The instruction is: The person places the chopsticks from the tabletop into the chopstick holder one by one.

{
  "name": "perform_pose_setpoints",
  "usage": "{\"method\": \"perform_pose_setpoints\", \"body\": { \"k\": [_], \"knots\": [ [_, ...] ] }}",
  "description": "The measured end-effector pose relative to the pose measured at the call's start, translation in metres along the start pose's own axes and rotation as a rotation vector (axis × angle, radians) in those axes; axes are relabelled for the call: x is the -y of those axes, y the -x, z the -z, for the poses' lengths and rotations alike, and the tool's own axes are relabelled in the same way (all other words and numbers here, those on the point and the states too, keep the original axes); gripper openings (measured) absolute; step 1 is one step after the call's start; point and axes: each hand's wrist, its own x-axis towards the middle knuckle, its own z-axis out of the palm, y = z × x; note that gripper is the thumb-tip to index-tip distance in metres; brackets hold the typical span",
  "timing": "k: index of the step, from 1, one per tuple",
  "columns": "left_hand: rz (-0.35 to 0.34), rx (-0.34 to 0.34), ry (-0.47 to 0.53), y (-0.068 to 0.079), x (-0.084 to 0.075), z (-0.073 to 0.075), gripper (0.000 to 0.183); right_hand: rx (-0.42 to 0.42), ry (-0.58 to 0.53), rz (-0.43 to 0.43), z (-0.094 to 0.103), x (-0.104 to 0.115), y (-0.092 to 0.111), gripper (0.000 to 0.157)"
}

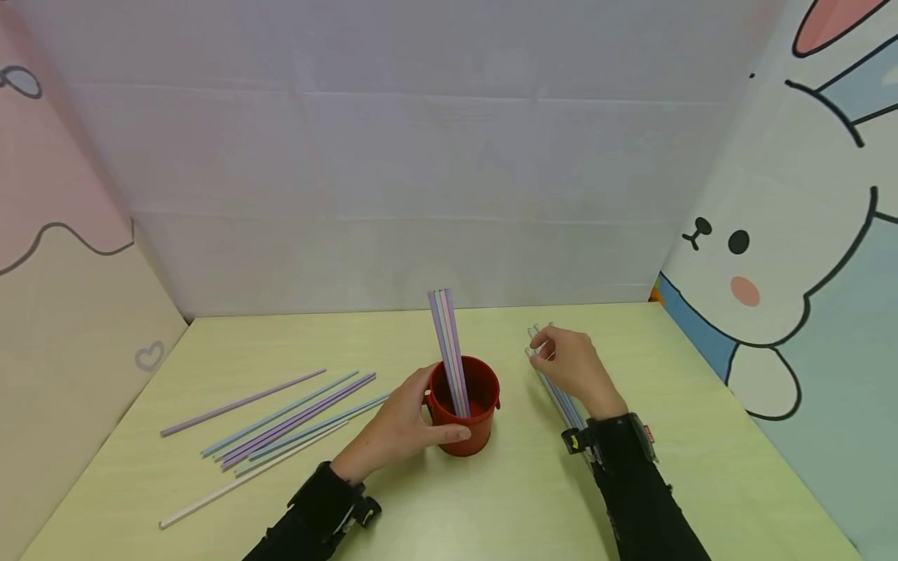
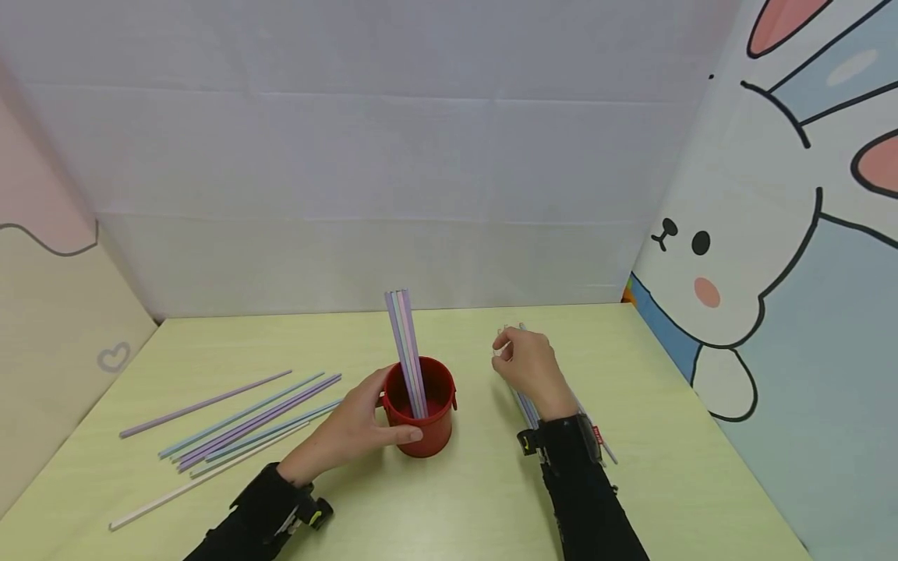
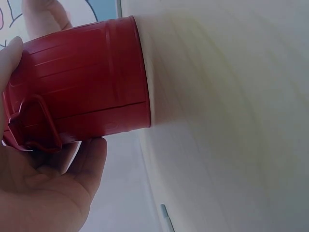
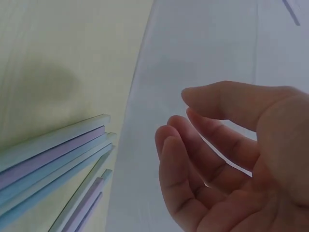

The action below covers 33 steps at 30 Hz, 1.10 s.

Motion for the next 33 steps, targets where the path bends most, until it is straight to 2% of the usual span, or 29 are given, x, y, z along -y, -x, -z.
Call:
{"method": "perform_pose_setpoints", "body": {
  "k": [3,9,11,13,16,20,24,27,33],
  "knots": [
    [0.001,-0.001,0.003,0.0,0.0,0.0,0.085,0.03,0.018,-0.019,-0.005,-0.006,0.001,0.013],
    [0.008,0.002,0.014,0.0,0.0,-0.001,0.084,0.106,0.04,-0.124,-0.011,-0.015,0.002,0.016],
    [0.005,0.002,0.019,0.001,-0.007,0.001,0.083,0.123,0.04,-0.146,-0.012,-0.017,0.001,0.016],
    [0.011,0.001,0.027,0.003,-0.014,0.003,0.083,0.135,0.046,-0.149,-0.014,-0.017,0.002,0.017],
    [0.013,0.0,0.036,0.003,-0.015,0.003,0.083,0.132,0.068,-0.149,-0.017,-0.018,0.001,0.016],
    [0.013,-0.002,0.022,0.0,0.0,-0.001,0.084,0.116,0.105,-0.138,-0.021,-0.017,0.0,0.016],
    [0.009,-0.002,0.012,0.0,0.002,-0.001,0.084,0.119,0.146,-0.104,-0.025,-0.016,0.0,0.019],
    [0.004,-0.006,0.01,0.001,-0.004,0.0,0.083,0.131,0.164,-0.086,-0.028,-0.015,0.0,0.022],
    [0.001,-0.005,0.047,0.005,-0.029,0.006,0.08,0.132,0.171,-0.104,-0.031,-0.013,0.0,0.025]
  ]
}}
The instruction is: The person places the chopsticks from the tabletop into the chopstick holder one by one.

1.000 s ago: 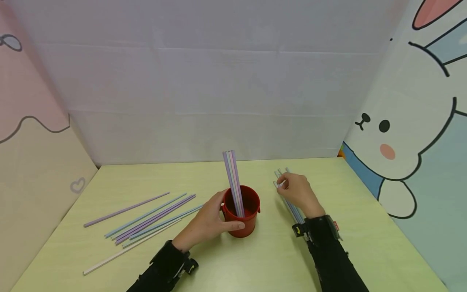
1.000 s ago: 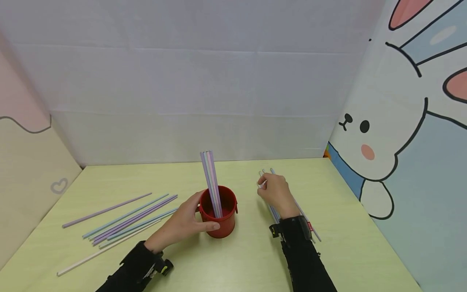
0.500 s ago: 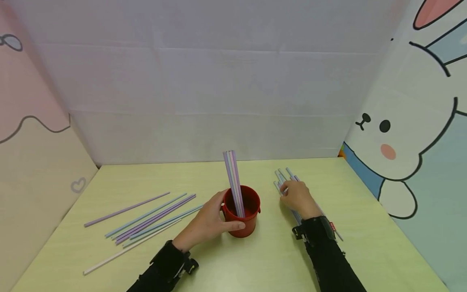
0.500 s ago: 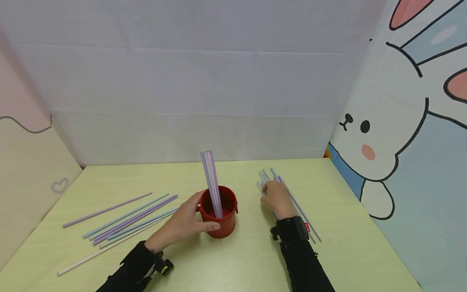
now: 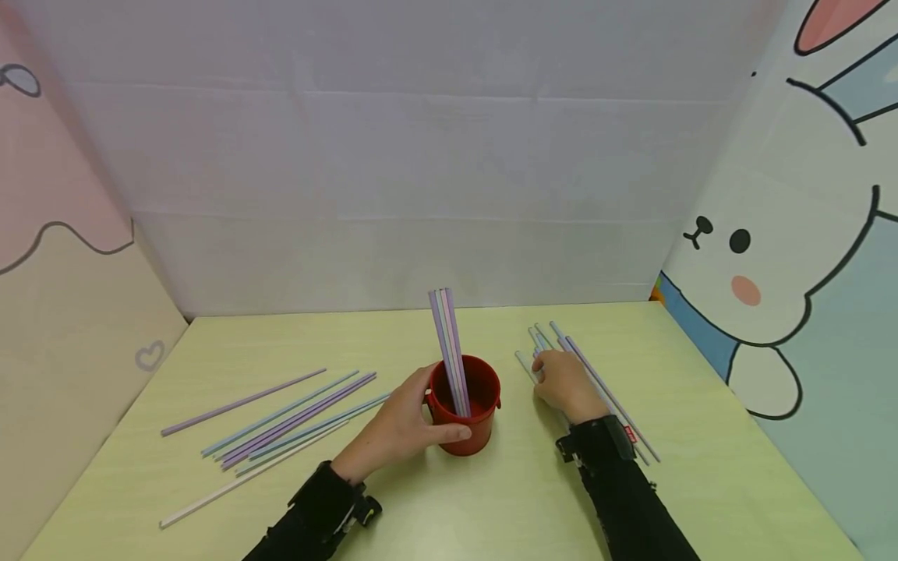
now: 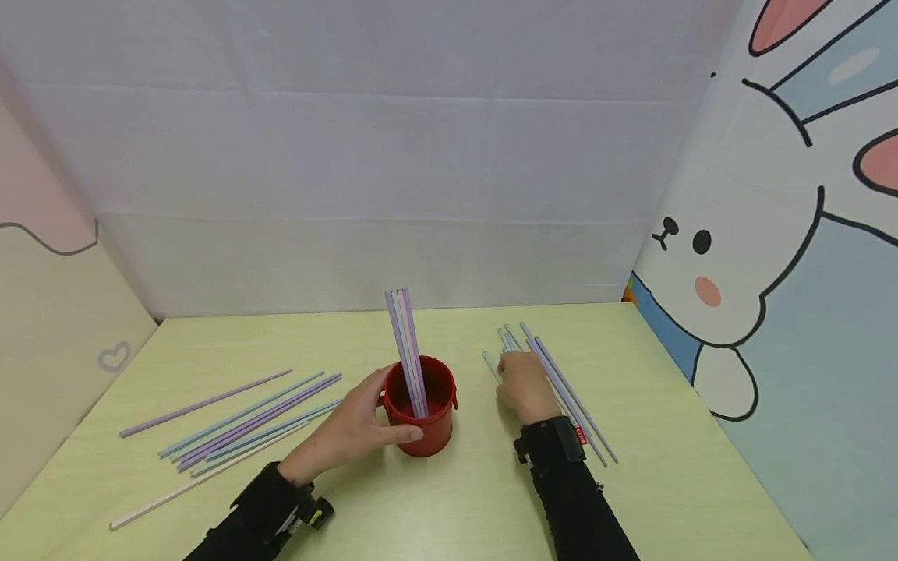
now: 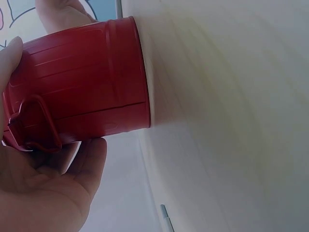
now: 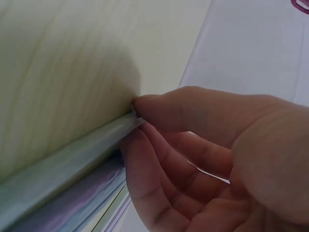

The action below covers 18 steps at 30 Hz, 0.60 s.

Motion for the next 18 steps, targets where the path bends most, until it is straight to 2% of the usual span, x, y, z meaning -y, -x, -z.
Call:
{"method": "perform_pose_setpoints", "body": {
  "k": [6,11,18],
  "knots": [
    [0.009,0.009,0.001,0.001,-0.011,0.003,0.079,0.012,-0.031,-0.017,-0.002,0.001,-0.001,0.022],
    [0.014,0.009,-0.003,0.002,-0.01,0.003,0.079,0.0,-0.087,0.058,0.001,0.0,-0.004,0.022],
    [0.011,0.012,-0.002,0.001,-0.011,0.003,0.078,0.004,-0.199,0.11,0.027,0.014,0.004,0.019]
  ]
}}
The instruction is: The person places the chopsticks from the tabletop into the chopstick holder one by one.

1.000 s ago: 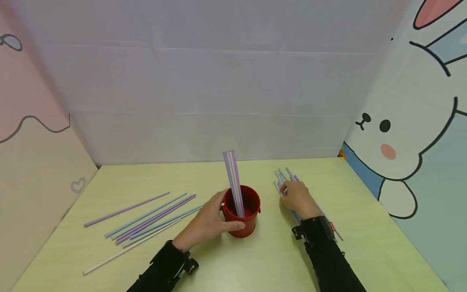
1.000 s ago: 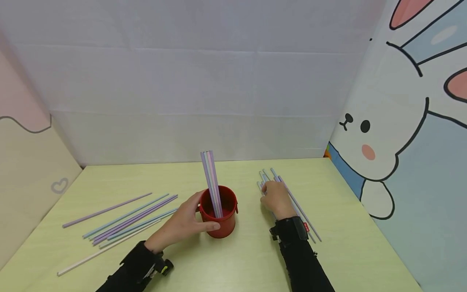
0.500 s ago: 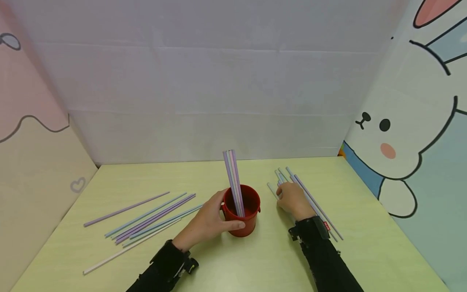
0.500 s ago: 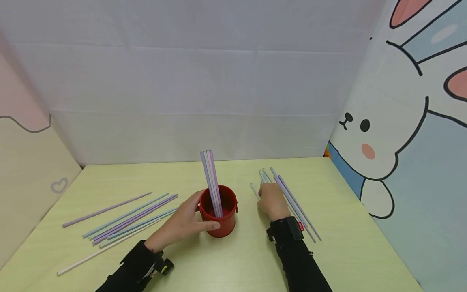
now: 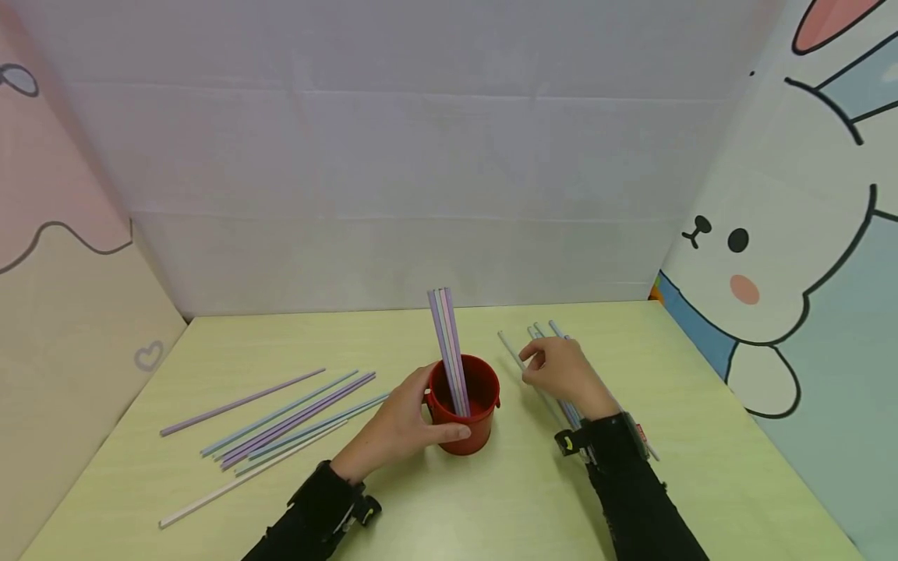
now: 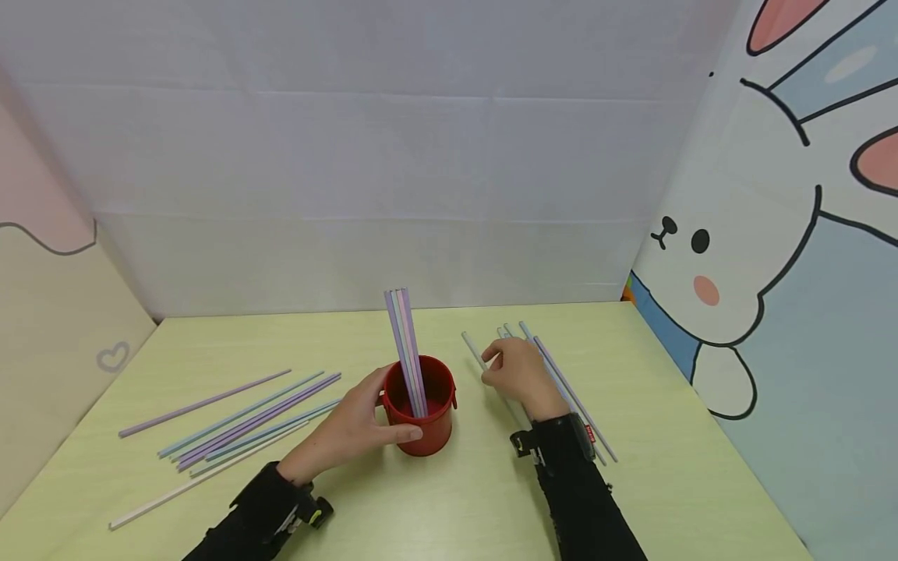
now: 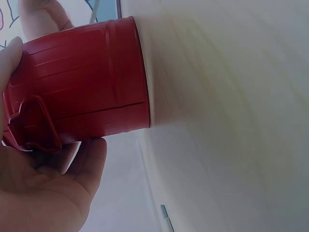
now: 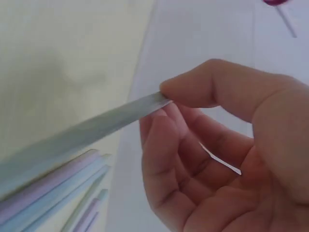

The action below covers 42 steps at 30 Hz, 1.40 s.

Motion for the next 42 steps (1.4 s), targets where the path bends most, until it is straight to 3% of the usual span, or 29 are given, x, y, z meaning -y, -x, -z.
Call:
{"method": "perform_pose_setpoints", "body": {
  "k": [14,23,30,42],
  "knots": [
    [0.001,0.002,0.025,0.0,0.001,0.0,0.077,-0.208,-0.126,0.096,0.031,0.036,0.006,0.021],
    [0.006,0.005,0.001,0.0,-0.001,0.001,0.077,-0.432,-0.212,0.208,0.044,0.054,0.012,0.023],
    [0.003,0.002,-0.004,0.001,0.001,0.0,0.078,-0.554,-0.323,0.304,0.065,0.096,0.028,0.024],
    [0.0,0.008,0.007,0.001,0.0,0.001,0.077,-0.672,-0.593,0.367,0.069,0.101,0.032,0.025]
  ]
}}
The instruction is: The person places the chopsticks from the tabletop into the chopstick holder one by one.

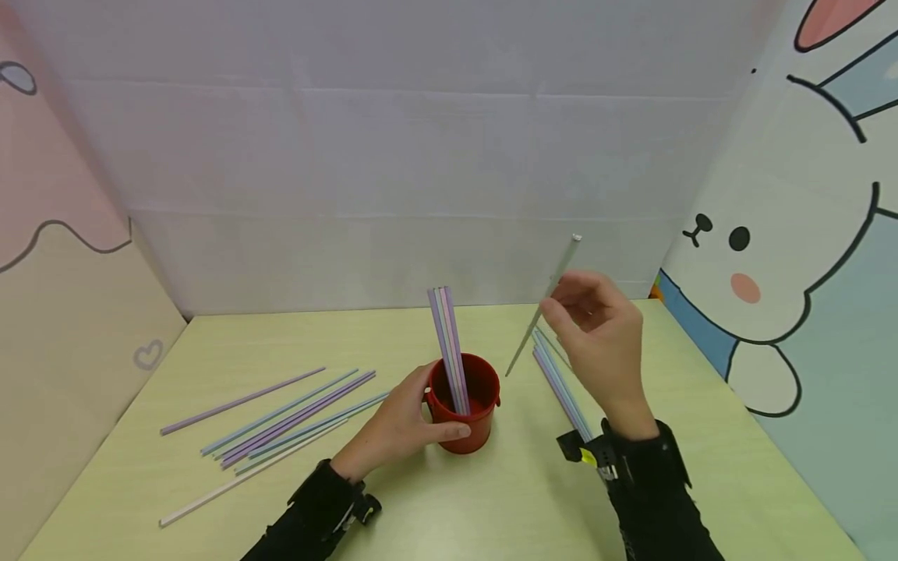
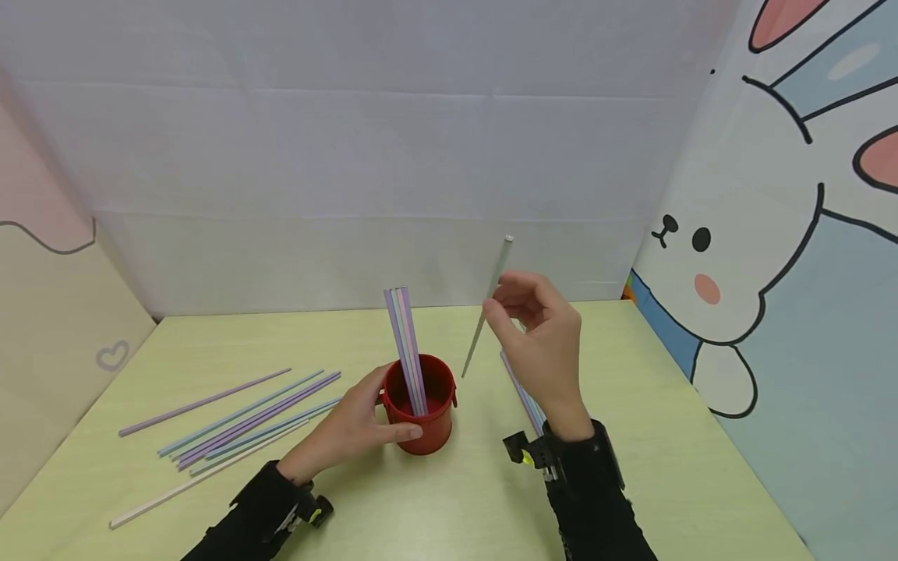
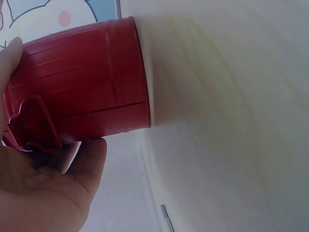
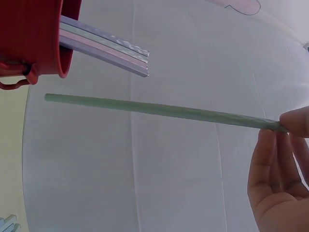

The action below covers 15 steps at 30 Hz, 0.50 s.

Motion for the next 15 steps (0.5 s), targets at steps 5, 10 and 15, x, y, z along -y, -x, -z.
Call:
{"method": "perform_pose_setpoints", "body": {
  "k": [5,10,15],
  "knots": [
    [-0.019,-0.006,0.002,-0.003,0.014,-0.004,0.079,-0.032,-0.089,-0.006,-0.001,0.004,0.001,0.023],
    [-0.011,-0.008,-0.032,-0.007,0.036,-0.008,0.081,-0.06,-0.139,0.02,-0.002,0.008,0.001,0.023],
    [-0.011,-0.008,-0.033,-0.007,0.033,-0.008,0.081,-0.015,-0.132,-0.003,-0.006,0.008,0.002,0.024]
  ]
}}
